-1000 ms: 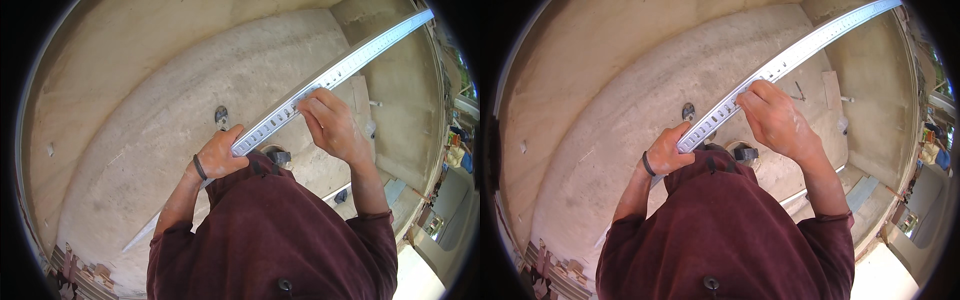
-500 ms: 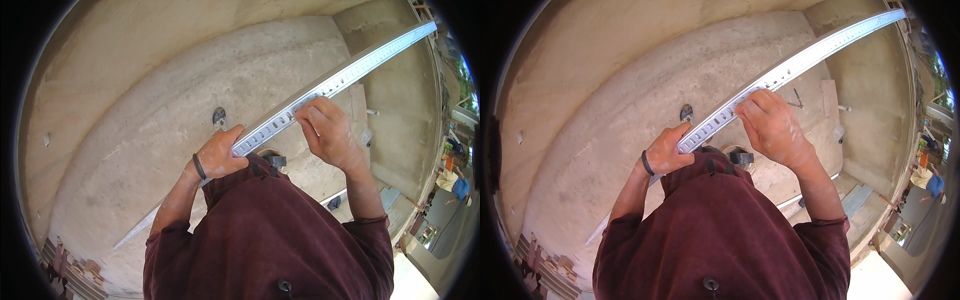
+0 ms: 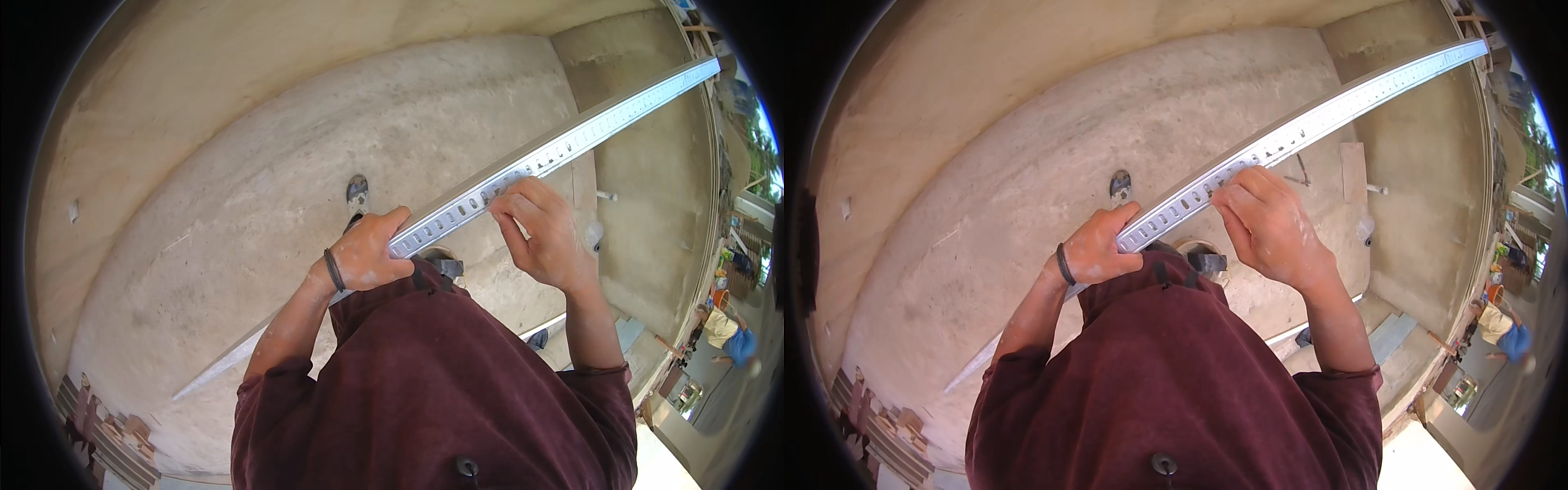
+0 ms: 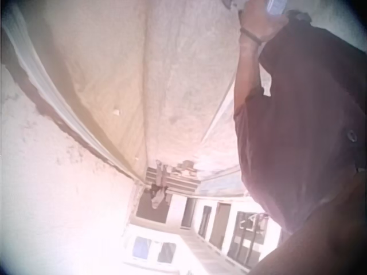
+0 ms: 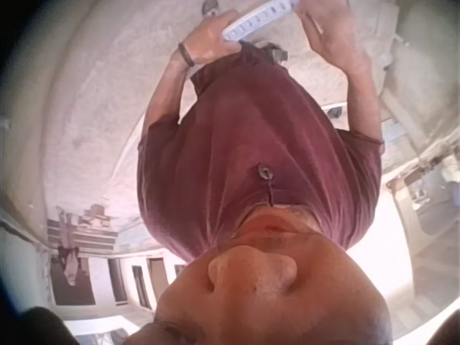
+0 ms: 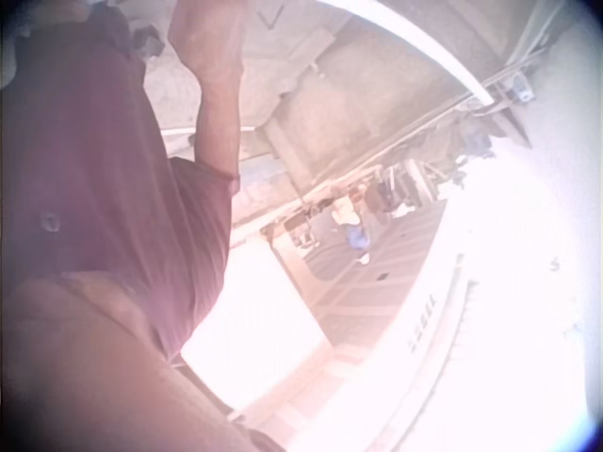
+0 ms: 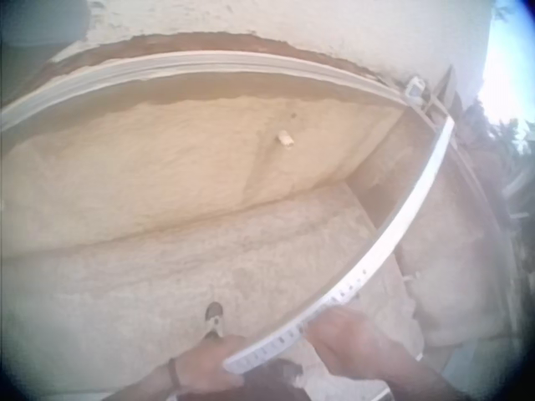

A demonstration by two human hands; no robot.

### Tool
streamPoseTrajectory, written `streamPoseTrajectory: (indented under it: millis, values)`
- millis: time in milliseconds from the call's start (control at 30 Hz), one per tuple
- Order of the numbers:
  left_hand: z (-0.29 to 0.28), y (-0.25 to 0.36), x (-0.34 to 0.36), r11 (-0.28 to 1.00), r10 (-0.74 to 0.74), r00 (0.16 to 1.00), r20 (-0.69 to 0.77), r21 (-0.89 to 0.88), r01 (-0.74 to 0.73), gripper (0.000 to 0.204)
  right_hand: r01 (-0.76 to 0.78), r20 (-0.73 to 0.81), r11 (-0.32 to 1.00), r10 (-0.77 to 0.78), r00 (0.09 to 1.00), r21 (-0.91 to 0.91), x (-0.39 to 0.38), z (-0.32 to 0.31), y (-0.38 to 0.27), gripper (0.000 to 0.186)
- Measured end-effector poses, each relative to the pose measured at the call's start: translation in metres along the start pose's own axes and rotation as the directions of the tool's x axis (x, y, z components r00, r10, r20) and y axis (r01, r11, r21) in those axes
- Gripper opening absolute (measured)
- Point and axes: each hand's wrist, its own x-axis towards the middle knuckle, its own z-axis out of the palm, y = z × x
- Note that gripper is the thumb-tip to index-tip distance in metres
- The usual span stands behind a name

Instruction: The person uses a trowel to scrape debris from a metal corner profile, wipes it with their hand, applies liquid with a brush, and wipes it again.

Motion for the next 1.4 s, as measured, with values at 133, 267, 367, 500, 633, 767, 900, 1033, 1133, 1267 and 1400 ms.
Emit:
streamPoseTrajectory:
  millis: [133,267,367,500,633,767,900,1033,1133,1267,1400]
  values:
    - [-0.001,-0.001,0.0,1.0,-0.002,1.0,0.016,-0.002,0.002,0.029,0.028,-0.016,1.0,-0.028,0.999,-0.012,0.009,0.002,-0.009,0.015]
    - [-0.004,0.004,0.001,0.999,-0.028,0.998,0.063,0.031,0.026,0.039,0.052,0.07,0.994,-0.046,0.996,-0.096,0.023,0.01,-0.009,0.012]
    - [-0.007,0.007,0.0,0.998,-0.046,0.997,0.067,0.053,0.043,0.039,0.093,0.147,0.992,-0.081,0.986,-0.081,0.023,0.01,-0.009,0.012]
    - [-0.005,0.003,0.001,0.998,-0.024,0.998,0.062,0.06,0.02,0.039,0.1,0.129,0.993,-0.092,0.987,-0.056,0.028,0.006,-0.004,0.011]
    - [-0.001,-0.003,0.001,1.0,0.004,0.999,0.046,0.019,-0.005,0.038,0.113,0.17,0.992,-0.103,0.98,-0.05,0.028,0.005,-0.005,0.011]
    - [-0.004,0.002,0.0,0.999,0.007,0.999,0.05,0.045,-0.009,0.038,0.116,0.227,0.992,-0.103,0.969,-0.046,0.029,0.0,-0.005,0.012]
    - [-0.003,0.002,0.001,0.999,-0.019,0.998,0.056,0.048,0.016,0.038,0.147,0.212,0.989,-0.139,0.967,-0.024,0.032,-0.002,0.0,0.013]
    - [-0.004,0.002,0.001,1.0,-0.015,0.998,0.054,0.026,0.014,0.038,0.141,0.238,0.99,-0.132,0.962,-0.019,0.035,0.0,-0.001,0.014]
    - [-0.003,0.001,0.0,1.0,-0.008,0.999,0.04,0.028,0.007,0.038,0.14,0.255,0.99,-0.129,0.958,-0.023,0.032,-0.001,-0.001,0.014]
    - [0.002,-0.006,-0.001,0.999,0.018,1.0,0.0,0.031,-0.017,0.034,0.161,0.257,0.987,-0.154,0.954,-0.008,0.035,-0.003,0.0,0.014]
    - [-0.004,0.002,0.001,1.0,-0.025,0.998,0.063,0.016,0.024,0.038,0.187,0.226,0.982,-0.177,0.958,-0.022,0.035,-0.002,-0.001,0.014]
